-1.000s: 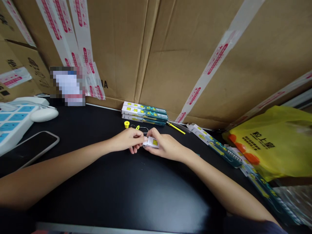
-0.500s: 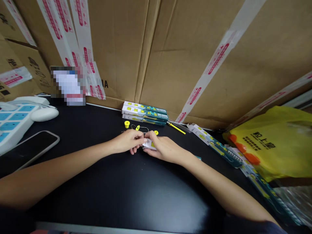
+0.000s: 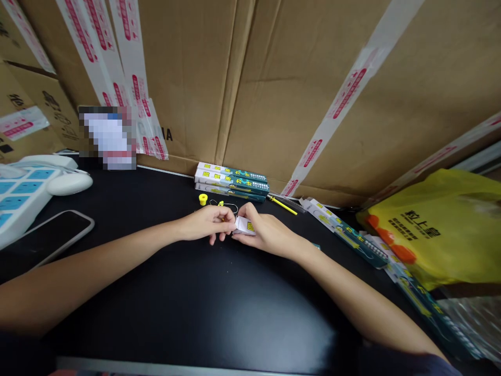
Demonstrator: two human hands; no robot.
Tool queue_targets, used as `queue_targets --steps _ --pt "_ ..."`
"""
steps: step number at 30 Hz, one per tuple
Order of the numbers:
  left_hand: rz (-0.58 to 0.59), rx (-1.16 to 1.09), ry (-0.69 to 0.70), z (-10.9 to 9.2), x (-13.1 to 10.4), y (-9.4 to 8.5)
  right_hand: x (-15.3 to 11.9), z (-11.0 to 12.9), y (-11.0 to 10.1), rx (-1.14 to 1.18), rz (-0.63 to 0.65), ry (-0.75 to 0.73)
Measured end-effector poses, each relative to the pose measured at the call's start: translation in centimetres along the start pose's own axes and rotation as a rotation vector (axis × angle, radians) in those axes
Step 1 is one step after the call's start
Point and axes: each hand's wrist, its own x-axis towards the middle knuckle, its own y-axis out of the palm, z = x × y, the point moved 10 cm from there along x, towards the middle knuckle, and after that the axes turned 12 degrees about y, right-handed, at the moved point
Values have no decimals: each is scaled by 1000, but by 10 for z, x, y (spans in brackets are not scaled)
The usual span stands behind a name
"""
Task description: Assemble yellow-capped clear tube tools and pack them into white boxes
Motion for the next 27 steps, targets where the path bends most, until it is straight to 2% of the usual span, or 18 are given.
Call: queue_targets --steps 6,11,16,18,22,24,27 --pt "-33 204 -9 3 -1 -8 -2 4 8 20 41 -5" --pt "-136 367 110 -10 -2 -17 0 6 7 -11 17 30" --pt "-48 437 81 -8 -3 -4 3 7 6 -9 -2 17" --pt "-60 400 56 -7 -4 -11 4 -3 2 -80 8 41" --pt "-129 384 15 -8 -4 -41 -8 -44 -8 -280 60 122" --pt "-134 379 1 -7 -4 -51 -23 -71 -15 -347 55 219" --pt "-127 375 -11 -3 -5 -58 -49 -108 -18 -349 41 407"
